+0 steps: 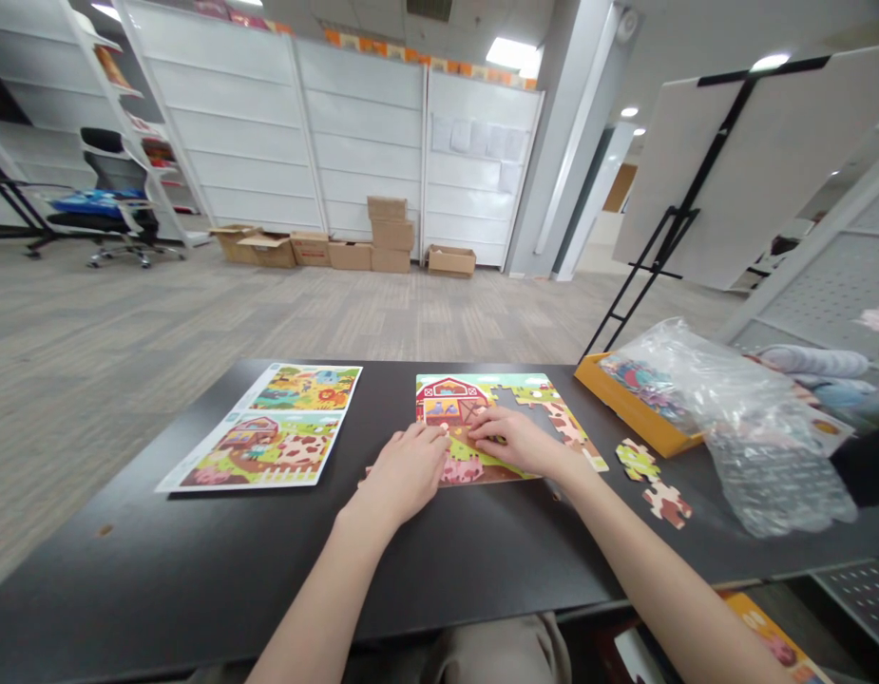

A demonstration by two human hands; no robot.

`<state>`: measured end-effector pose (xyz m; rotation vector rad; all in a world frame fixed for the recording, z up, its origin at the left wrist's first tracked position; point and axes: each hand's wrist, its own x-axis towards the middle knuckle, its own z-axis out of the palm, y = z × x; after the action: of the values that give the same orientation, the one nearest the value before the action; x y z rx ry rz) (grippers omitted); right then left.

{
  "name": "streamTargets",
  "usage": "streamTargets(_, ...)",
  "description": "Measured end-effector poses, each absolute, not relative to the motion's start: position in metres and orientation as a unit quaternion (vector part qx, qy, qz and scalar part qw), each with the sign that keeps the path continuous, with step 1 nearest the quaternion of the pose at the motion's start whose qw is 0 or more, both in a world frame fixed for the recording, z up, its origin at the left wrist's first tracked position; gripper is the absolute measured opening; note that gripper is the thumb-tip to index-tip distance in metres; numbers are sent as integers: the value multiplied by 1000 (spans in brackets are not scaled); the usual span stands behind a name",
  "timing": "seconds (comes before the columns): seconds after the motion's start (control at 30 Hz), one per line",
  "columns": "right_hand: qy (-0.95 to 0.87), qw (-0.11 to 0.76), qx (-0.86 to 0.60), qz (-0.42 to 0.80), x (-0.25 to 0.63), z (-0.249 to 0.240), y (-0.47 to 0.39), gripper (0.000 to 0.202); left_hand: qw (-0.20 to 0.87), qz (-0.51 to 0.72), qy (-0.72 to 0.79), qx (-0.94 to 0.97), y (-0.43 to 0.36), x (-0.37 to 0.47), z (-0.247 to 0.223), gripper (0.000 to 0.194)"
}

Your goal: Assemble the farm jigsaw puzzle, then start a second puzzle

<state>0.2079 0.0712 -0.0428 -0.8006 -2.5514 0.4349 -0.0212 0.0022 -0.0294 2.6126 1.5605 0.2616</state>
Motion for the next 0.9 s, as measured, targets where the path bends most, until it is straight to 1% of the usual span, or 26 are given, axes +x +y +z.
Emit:
streamTargets(0.43,-930,191,-276,150,196,-34,61,23,82,91,538,834,7,-34,-27,33)
streamTargets(0.63,-928,191,-284,148,191,-39,61,28,88,99,549,825,11,-42,-32,35)
streamTargets(0.77,-932,190,-272,147,188,-39,64,28,104,107,547,824,14,-48,-35,36)
streamTargets(0.83,-925,208,-282,145,198,-34,70,26,113,114,546,822,15,-50,-35,36)
streamTargets(0.9,-898,242,-341,134,220,-25,79,24,120,121,550,818,14,-53,-33,38)
